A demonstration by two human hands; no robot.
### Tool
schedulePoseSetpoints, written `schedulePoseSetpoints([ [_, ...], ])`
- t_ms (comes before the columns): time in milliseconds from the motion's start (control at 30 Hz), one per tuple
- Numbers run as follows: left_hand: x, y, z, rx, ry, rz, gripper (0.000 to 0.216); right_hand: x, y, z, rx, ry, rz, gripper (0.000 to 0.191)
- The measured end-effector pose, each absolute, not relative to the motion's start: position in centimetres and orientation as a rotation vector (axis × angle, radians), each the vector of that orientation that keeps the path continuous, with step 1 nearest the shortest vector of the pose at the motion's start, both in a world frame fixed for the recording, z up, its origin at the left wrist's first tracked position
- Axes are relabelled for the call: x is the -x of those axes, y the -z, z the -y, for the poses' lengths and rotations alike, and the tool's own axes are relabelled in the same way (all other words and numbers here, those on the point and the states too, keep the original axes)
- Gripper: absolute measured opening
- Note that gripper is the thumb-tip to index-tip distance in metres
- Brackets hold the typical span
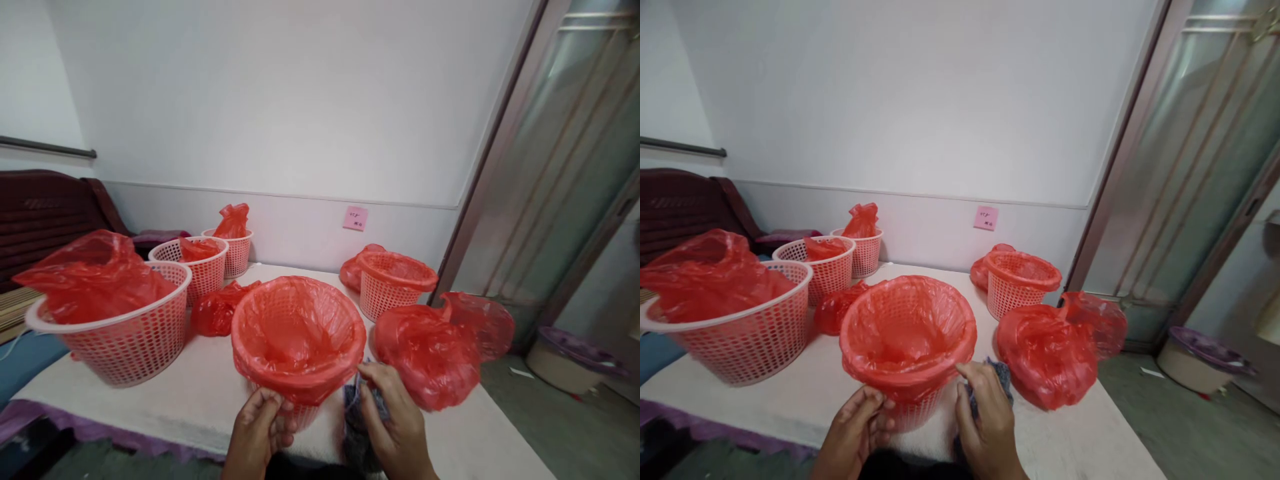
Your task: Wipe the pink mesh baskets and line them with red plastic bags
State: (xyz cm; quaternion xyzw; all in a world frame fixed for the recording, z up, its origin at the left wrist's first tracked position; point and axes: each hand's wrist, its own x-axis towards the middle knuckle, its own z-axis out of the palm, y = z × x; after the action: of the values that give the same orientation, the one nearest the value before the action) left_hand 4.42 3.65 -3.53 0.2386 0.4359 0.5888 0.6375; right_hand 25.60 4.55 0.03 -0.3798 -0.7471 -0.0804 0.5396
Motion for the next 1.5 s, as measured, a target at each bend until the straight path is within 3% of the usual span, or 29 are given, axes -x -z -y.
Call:
schedulePoseSetpoints([
  [200, -4.7, 4.5, -3.7, -0.535, -1.327, -0.990, 0.040, -24.2, -2.4, -5.3, 0.859, 0.566, 2.029, 0.038],
  [367, -4.2, 3.7, -3.2, -0.521, -1.358, -0.940, 0.046, -24.1, 0.5, -6.7, 0.855, 0.540, 2.027, 0.031],
  [633, -4.6, 4.1, -4.1, -0.467, -1.438, -0.999, 0.059, -24.4, 2.0, -7.0, 0.828, 0.518, 1.987, 0.035],
  [933, -2.6, 5.6, -3.3, -0.510, -1.533, -1.083, 0.046, -24.6, 2.7, -6.5, 0.855, 0.466, 2.006, 0.046],
  [1100, -3.0, 2.5, -2.2, -1.285, -1.873, -1.294, 0.025, -24.5, 2.7, -6.2, 0.847, 0.434, 1.989, 0.048],
  [1200, -3.1, 0.9, -2.8, -1.990, -1.670, -1.409, 0.039, -24.7, 2.5, -6.0, 0.852, 0.380, 1.976, 0.047],
  [1267, -2.9, 0.5, -3.4, -2.285, -1.525, -1.380, 0.034, -25.1, 2.2, -6.3, 0.895, 0.303, 1.894, 0.044],
  [1400, -2.7, 0.4, -3.6, -2.352, -1.463, -1.375, 0.015, -26.2, 1.0, -7.4, 1.068, 0.079, 1.660, 0.030],
  [1500, -2.1, 0.9, -2.9, -2.298, -1.489, -1.425, 0.014, -26.9, -0.1, -7.7, 1.076, -0.161, 1.602, 0.022],
])
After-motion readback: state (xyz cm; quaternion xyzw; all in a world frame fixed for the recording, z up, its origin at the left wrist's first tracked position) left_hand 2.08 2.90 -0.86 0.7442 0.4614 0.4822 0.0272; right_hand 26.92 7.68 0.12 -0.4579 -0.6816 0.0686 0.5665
